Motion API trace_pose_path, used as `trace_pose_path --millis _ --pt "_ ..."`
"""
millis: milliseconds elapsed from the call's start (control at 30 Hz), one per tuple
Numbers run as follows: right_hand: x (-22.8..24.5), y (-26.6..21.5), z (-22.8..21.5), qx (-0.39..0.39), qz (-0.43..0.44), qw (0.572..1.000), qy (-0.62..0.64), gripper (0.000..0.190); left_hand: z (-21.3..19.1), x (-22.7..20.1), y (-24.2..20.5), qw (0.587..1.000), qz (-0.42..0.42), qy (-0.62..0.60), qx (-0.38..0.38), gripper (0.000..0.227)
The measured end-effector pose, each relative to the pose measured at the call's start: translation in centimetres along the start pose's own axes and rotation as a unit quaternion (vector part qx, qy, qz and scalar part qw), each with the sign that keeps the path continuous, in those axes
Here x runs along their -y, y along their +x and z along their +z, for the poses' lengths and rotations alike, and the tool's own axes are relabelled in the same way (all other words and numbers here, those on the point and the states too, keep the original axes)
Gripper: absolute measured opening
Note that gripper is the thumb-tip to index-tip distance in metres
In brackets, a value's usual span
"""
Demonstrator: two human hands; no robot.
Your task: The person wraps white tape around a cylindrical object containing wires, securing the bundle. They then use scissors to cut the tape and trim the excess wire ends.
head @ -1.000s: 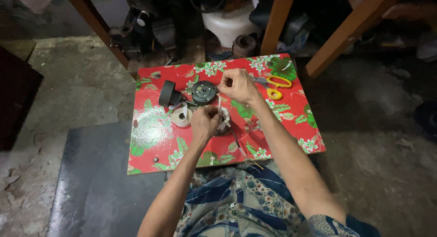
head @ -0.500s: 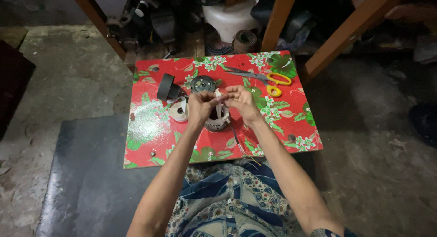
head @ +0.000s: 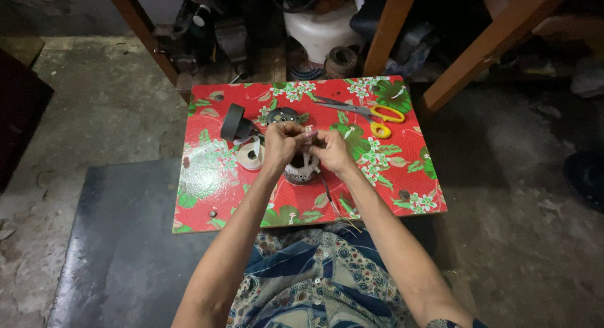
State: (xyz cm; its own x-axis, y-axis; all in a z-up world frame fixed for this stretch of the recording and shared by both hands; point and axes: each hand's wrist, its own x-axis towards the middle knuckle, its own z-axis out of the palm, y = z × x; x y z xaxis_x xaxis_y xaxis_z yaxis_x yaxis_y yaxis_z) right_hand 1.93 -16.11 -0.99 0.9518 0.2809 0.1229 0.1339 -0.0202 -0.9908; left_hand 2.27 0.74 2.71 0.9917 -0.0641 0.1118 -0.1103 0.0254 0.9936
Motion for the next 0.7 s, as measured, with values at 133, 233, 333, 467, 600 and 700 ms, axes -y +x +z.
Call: trace_pose_path --millis 133,233,333,467,600,700 --pt "0.6 -0.3 0.3 -0.015 -0.022 0.999 -0.022 0.023 -0.1 0.3 0.1 1.000 0.005 0.015 -0.006 0.015" --pt "1.3 -0.7 0.7 -0.015 -0.014 1.000 -0.012 0.028 0.0 0.7 0.3 1.000 0.009 0.026 -0.012 0.015" --pt "1.8 -1.0 0.9 -0.010 -0.015 0.999 -0.044 0.027 0.1 1.1 0.6 0.999 0.030 0.042 -0.012 0.015" --pt "2.1 -1.3 1.1 -0.014 -0.011 0.993 -0.115 0.016 0.2 1.4 0.5 0.998 0.029 0.048 -0.027 0.014" --pt "2.1 -1.5 1.1 -0.024 -0.012 0.990 -0.137 0.015 0.4 1.3 0.6 0.998 0.041 0.030 -0.031 0.014" --pt "1.3 -1.3 0.9 -0.018 -0.047 0.991 -0.125 0.010 0.6 1.2 0.1 0.997 0.027 0.055 -0.052 0.018"
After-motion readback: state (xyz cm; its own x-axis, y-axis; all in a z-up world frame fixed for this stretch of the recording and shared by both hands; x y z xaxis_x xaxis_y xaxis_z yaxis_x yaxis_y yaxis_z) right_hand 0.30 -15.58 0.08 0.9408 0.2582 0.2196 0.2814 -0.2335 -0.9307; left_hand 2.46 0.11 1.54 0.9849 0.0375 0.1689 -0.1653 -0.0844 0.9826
